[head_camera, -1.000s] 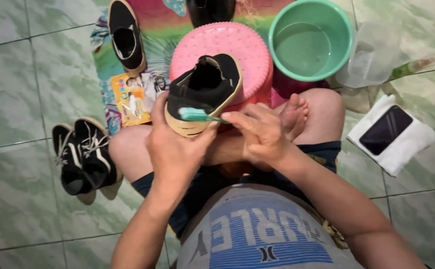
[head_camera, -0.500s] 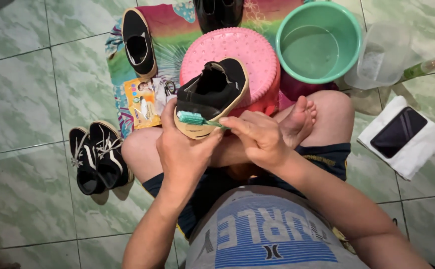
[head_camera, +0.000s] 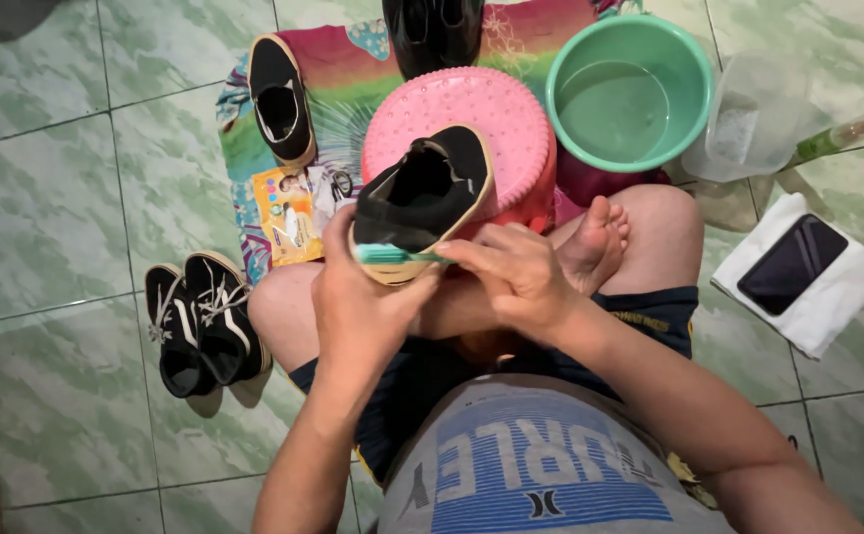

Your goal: Cleaning the soles and uppers of black sneakers using a toothbrush and water while sitting on the floor.

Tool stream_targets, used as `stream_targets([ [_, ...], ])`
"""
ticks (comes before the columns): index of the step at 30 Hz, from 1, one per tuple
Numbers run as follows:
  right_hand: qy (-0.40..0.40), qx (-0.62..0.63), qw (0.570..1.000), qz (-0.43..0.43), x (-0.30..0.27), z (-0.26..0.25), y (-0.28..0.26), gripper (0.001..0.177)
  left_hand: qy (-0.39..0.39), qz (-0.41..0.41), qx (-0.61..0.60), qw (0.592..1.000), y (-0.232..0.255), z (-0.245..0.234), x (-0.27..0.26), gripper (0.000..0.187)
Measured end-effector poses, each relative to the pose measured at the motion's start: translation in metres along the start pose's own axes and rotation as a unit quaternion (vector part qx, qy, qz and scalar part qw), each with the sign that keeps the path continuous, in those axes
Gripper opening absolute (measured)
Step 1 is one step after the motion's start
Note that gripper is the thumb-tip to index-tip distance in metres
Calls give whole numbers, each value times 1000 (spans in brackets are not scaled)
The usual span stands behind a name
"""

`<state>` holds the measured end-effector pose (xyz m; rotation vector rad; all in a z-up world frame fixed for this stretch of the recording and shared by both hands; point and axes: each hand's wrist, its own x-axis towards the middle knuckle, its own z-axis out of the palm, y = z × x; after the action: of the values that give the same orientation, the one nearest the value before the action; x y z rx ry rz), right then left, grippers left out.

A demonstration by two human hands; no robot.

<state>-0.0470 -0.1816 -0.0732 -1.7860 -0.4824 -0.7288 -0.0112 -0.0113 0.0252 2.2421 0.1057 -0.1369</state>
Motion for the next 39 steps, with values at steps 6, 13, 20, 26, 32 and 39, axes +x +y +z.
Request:
stream_targets([
  [6,24,-51,986,158,-95,-44,36,50,67,23,-120,990,-72,12,35,96],
  [13,237,198,872,380,-198,-66,52,32,84,41,-559,824,-141,107,99,62],
  [20,204,-285,878,326,-123,-133,71,33,171,220,-389,878,-120,163,168,66],
  [26,-83,-596,732,318,-94,-202,232,21,194,237,-303,902,-103,156,161,53],
  [32,-196,-569,643,474,-83,-197,369,29,191,201,-287,917,-104,157,164,46],
  [39,-121,-543,730,399,-67,-169,266,28,224,198,-261,918,-123,154,171,65],
])
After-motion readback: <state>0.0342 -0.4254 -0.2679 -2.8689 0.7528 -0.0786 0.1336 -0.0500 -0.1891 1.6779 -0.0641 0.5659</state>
